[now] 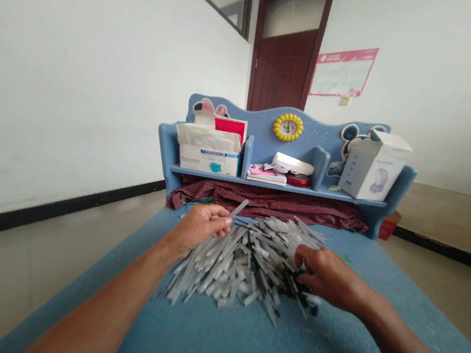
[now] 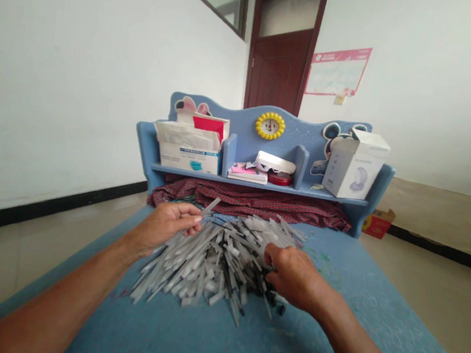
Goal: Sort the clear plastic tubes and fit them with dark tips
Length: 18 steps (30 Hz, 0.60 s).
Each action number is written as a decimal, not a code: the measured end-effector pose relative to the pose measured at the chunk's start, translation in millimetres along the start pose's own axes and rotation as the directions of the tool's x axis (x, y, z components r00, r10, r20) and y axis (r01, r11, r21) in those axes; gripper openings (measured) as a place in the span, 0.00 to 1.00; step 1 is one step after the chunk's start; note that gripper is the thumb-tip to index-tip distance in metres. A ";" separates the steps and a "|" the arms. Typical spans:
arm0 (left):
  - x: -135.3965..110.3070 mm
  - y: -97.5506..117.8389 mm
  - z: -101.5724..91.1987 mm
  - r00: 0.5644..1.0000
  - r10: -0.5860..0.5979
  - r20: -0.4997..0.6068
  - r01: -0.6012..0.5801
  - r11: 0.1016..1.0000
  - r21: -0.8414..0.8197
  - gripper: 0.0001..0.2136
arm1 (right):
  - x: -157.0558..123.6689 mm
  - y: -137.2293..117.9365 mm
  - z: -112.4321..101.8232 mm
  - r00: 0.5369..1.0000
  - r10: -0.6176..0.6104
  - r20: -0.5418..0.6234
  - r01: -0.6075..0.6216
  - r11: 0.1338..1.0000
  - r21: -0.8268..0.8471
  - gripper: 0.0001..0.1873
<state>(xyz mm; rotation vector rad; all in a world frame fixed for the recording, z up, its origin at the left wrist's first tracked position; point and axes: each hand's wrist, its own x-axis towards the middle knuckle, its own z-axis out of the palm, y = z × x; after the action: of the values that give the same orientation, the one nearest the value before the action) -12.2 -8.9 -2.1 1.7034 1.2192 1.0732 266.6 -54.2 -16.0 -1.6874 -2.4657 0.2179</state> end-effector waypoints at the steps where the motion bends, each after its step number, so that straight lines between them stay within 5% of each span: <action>1: -0.5 0.6 0.4 1.000 -0.002 0.000 0.002 1.000 0.004 0.09 | 0.4 2.5 1.2 1.000 -0.003 0.002 0.003 1.000 0.018 0.10; 7: -1.3 1.4 0.7 0.998 0.045 -0.033 -0.044 0.998 0.050 0.09 | 0.6 15.5 0.2 0.997 -0.026 -0.069 0.034 0.992 0.118 0.01; 10: -2.0 3.0 0.5 0.996 0.070 -0.054 -0.069 0.997 0.024 0.09 | -1.4 14.6 -6.1 0.991 -0.002 -0.137 0.026 0.984 0.175 0.04; 18: -15.2 21.6 8.3 0.996 0.066 -0.054 -0.083 0.907 -0.412 0.09 | -0.2 -31.2 -20.7 0.975 -0.121 -0.185 0.186 0.901 0.392 0.12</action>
<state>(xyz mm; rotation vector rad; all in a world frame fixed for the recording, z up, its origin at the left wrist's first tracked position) -0.5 -29.8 11.9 1.4111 0.8731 1.3112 242.3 -64.8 10.5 -1.2786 -2.2272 0.5191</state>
